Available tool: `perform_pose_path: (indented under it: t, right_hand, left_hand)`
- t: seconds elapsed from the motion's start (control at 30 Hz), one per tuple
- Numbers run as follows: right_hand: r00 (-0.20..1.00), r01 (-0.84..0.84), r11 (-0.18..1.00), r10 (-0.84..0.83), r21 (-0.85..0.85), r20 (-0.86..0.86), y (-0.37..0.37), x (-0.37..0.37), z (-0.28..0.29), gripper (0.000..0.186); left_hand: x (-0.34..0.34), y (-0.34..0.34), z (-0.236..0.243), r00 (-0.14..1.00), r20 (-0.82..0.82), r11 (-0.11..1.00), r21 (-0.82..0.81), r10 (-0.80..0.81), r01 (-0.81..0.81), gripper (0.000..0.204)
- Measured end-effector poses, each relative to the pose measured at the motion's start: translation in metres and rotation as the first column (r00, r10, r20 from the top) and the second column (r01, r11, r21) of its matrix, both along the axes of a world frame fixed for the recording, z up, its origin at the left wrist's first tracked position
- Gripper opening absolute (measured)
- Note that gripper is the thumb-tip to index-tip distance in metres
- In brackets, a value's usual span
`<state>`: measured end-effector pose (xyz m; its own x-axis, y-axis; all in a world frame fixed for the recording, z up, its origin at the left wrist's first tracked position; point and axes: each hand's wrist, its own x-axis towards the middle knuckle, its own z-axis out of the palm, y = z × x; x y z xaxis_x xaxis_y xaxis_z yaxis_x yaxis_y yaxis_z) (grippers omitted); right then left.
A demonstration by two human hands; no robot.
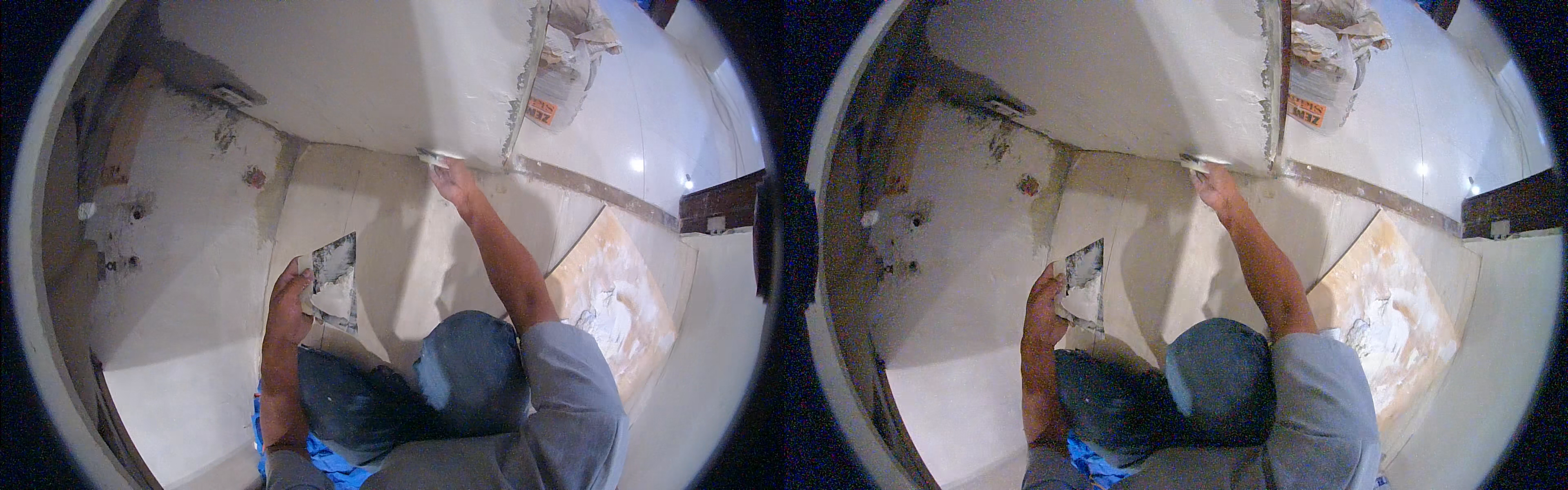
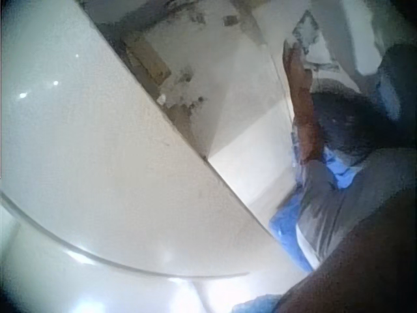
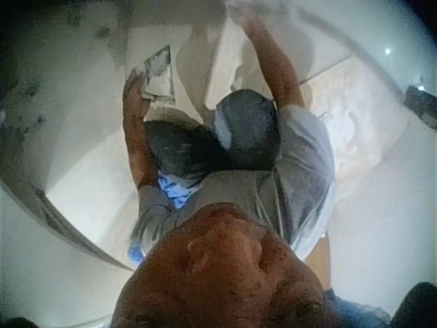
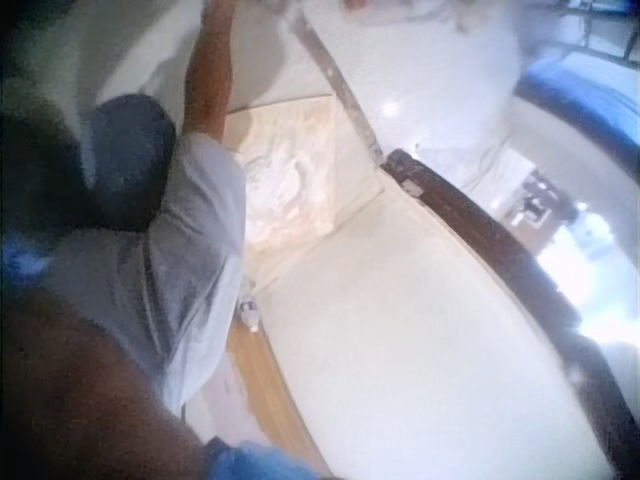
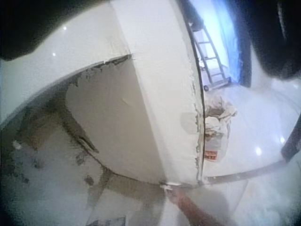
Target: The person applies plaster to the wall using putty knives. The person scoops and transfers the plaster between the putty knives and smooths it along the wall edges.
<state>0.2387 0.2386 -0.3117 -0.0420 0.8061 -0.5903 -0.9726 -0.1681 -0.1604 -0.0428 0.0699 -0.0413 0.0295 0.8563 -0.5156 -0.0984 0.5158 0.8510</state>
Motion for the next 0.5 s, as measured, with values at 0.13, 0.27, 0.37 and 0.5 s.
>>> perform_pose_path:
  t: [0.13,0.27,0.37,0.5]
  right_hand:
    - [0.975,0.062,0.974,-0.012,0.219,-0.22,-0.004,0.009,0.081,0.016]
    - [0.945,0.086,0.873,0.081,0.48,-0.317,-0.012,0.037,0.13,0.019]
    - [0.893,0.164,0.864,0.075,0.476,-0.443,-0.048,0.057,0.178,0.022]
    - [0.968,0.251,0.872,-0.223,0.421,-0.114,-0.105,0.058,0.187,0.023]
  left_hand:
    - [-0.004,-0.002,-0.004,1.0,0.012,1.0,0.009,-0.01,0.01,0.033]
    - [-0.016,-0.001,-0.019,0.997,0.055,0.998,-0.012,0.058,-0.057,0.035]
    - [-0.012,0.001,-0.014,0.982,-0.127,0.984,0.093,-0.137,0.15,0.036]
    - [-0.002,0.0,-0.006,0.994,0.112,1.0,-0.015,0.008,-0.006,0.036]
